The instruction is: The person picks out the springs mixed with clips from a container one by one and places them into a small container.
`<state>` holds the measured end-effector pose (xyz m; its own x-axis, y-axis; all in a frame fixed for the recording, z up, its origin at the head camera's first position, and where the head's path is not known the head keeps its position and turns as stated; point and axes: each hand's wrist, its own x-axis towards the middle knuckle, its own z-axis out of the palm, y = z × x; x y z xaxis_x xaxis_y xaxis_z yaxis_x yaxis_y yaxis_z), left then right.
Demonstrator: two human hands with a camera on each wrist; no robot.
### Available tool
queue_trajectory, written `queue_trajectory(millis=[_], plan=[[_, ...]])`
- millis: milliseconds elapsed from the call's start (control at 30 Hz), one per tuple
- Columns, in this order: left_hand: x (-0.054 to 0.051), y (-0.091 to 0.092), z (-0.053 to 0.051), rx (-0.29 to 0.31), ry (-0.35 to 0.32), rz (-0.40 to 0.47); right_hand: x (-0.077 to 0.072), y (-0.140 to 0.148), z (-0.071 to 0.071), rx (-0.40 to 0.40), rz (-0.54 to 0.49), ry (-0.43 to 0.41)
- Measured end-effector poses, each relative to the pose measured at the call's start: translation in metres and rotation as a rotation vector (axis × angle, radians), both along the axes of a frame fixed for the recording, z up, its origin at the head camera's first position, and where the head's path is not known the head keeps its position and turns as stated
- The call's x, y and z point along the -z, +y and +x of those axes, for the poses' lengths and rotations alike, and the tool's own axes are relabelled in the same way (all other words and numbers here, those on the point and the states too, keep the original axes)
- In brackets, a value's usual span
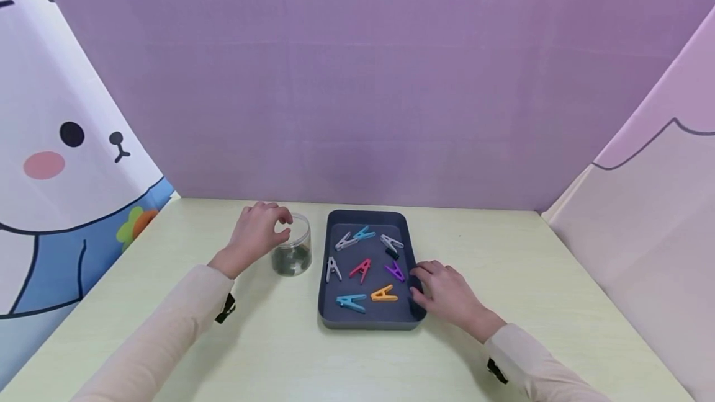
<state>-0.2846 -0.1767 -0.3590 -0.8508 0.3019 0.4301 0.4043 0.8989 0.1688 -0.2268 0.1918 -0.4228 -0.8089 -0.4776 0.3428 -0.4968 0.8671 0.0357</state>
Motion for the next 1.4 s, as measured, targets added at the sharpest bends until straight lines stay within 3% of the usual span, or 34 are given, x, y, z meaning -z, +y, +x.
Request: queue_trajectory(millis=[367, 667, 1033, 1400], plan=[[-0.004, 0.005, 0.0, 0.025, 0.042, -0.003, 0.0, 0.0, 0.0, 0.003, -0.009, -0.003], [-0.009, 0.025, -0.001, 0.078, 0.065, -0.03, -0.002, -0.001, 0.001, 0.006, -0.005, -0.01], [-0.012, 0.065, 0.004, 0.112, -0.042, -0.1, -0.001, -0.001, 0.0, 0.008, 0.0, -0.018], [-0.007, 0.106, -0.001, 0.147, -0.158, -0.17, 0.0, 0.0, -0.002, 0.002, -0.009, -0.01]])
